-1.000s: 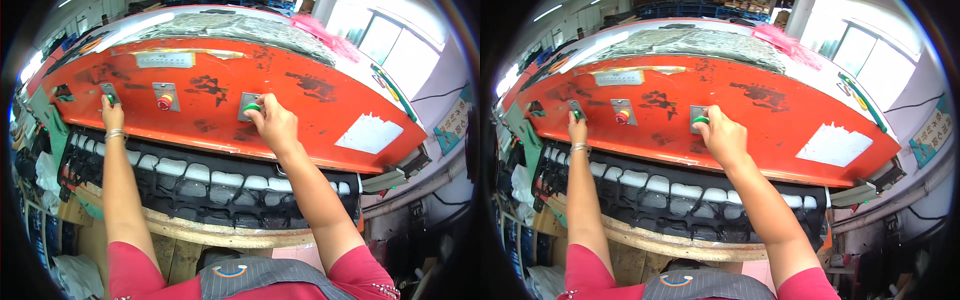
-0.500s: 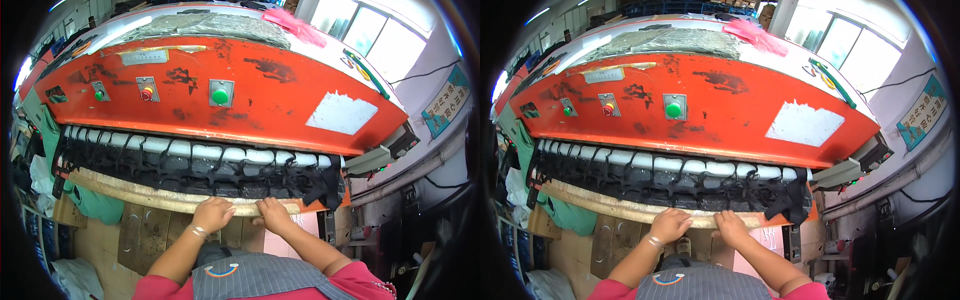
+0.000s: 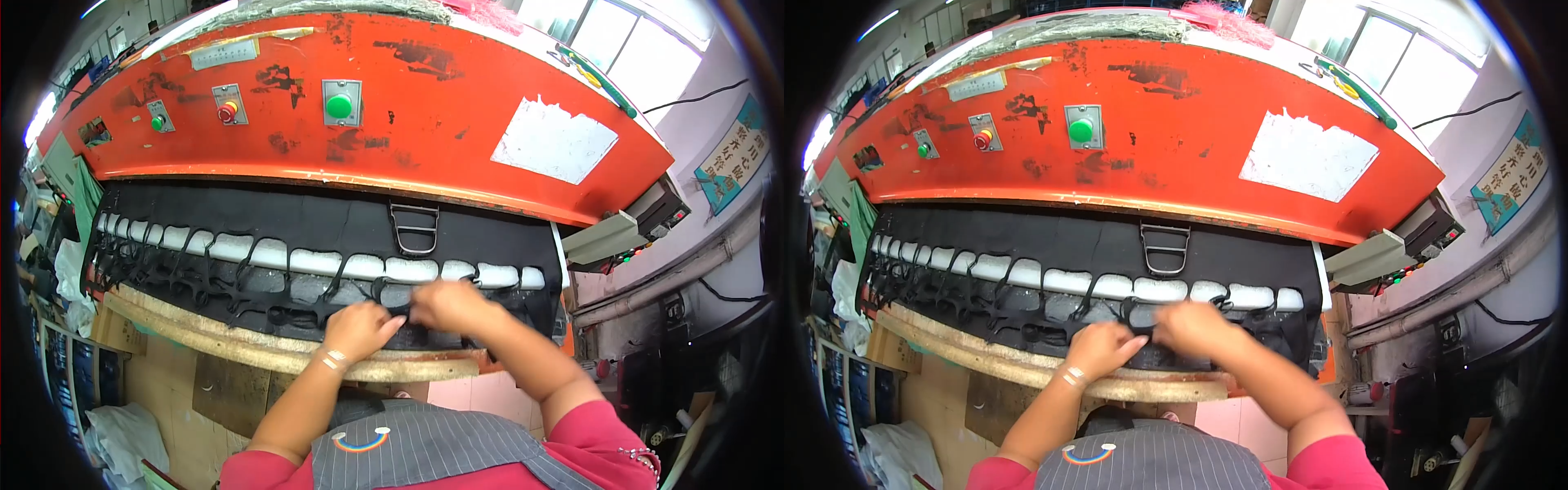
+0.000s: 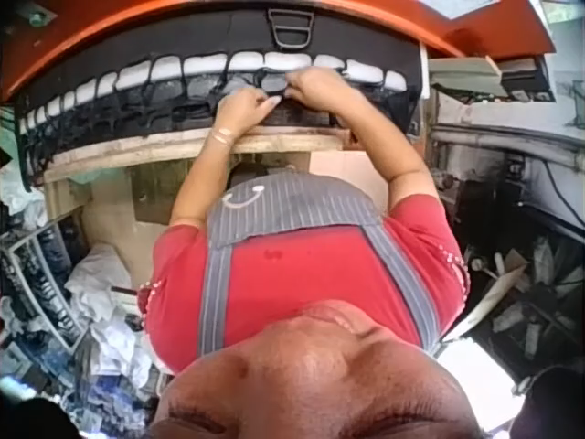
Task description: Use a die cutting machine to cut out shoe components from black fabric.
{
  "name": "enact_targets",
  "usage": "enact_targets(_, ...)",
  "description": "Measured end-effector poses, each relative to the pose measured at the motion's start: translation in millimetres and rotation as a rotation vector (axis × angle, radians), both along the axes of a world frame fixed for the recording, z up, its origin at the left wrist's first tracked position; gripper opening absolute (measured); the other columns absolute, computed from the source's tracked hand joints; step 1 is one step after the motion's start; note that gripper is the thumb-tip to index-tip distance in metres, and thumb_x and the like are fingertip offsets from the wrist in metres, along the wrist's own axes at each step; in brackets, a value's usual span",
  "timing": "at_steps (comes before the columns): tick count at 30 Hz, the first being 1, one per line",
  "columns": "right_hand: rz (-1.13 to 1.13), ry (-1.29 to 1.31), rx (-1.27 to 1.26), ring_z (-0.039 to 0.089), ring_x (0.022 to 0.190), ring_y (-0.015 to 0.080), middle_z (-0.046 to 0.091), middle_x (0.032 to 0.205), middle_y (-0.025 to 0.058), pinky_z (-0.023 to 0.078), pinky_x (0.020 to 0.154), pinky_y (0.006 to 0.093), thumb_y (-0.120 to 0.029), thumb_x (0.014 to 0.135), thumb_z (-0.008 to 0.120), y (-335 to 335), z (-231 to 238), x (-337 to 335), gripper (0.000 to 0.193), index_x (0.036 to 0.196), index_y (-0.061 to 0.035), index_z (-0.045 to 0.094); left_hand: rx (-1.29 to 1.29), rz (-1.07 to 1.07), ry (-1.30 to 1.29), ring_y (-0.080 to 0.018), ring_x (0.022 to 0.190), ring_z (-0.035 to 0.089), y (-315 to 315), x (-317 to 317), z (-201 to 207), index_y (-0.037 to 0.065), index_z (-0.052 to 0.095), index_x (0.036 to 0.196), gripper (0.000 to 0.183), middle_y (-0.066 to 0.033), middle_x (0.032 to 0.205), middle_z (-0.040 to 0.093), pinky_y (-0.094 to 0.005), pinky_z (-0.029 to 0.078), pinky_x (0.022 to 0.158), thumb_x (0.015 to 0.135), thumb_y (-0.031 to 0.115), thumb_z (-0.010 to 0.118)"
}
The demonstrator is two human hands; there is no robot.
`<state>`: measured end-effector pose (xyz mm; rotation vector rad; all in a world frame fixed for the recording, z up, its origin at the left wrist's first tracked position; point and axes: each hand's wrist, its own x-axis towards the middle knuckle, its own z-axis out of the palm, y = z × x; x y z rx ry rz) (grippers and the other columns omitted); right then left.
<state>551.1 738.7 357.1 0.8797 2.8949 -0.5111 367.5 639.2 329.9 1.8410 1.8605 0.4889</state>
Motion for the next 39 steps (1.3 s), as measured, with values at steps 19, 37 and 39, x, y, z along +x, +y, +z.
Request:
enact_targets(19, 0.335, 0.039, 0.403, 0.063, 0.09, 0.0291, 0.063, 0.089, 0.0076, 0.053, 0.072, 0.0407, -0.019, 0.083, 0.056, 169.4, -0.5, -15.4, 0.011, 0.084, -0.0119, 0.065, 0.346, 0.335, -0.595, -0.0244, 0.087, 0.058, 67.2, 55.7, -61.1, 0.002, 0.045, 0.127, 0.064, -0.016, 0.111, 0.05, -0.0313, 0.049, 0.08, 0.076, 0.024, 0.078)
enact_targets(37, -0.427, 0.464, 0.154, 0.046, 0.129, 0.0326, 0.053, 0.129, 0.0276, 0.027, 0.108, 0.0489, -0.046, 0.057, 0.084, 51.5, -97.9, 117.4, 0.064, 0.101, -0.0051, 0.065, 0.361, -0.062, -0.052, -0.03, 0.11, 0.045, 60.4, 69.2, -66.8, 0.008, 0.064, 0.119, 0.044, -0.008, 0.098, 0.05, -0.0407, 0.038, 0.091, 0.076, 0.019, 0.068)
enact_targets(39, -0.419, 0.47, 0.179, 0.047, 0.128, 0.0322, 0.054, 0.128, 0.0281, 0.028, 0.107, 0.0486, -0.046, 0.056, 0.084, 51.8, -97.3, 115.5, 0.062, 0.099, -0.0049, 0.065, 0.382, -0.065, -0.063, -0.0303, 0.111, 0.046, 60.7, 66.9, -66.6, 0.008, 0.065, 0.118, 0.043, -0.0079, 0.096, 0.05, -0.0413, 0.038, 0.09, 0.076, 0.018, 0.067)
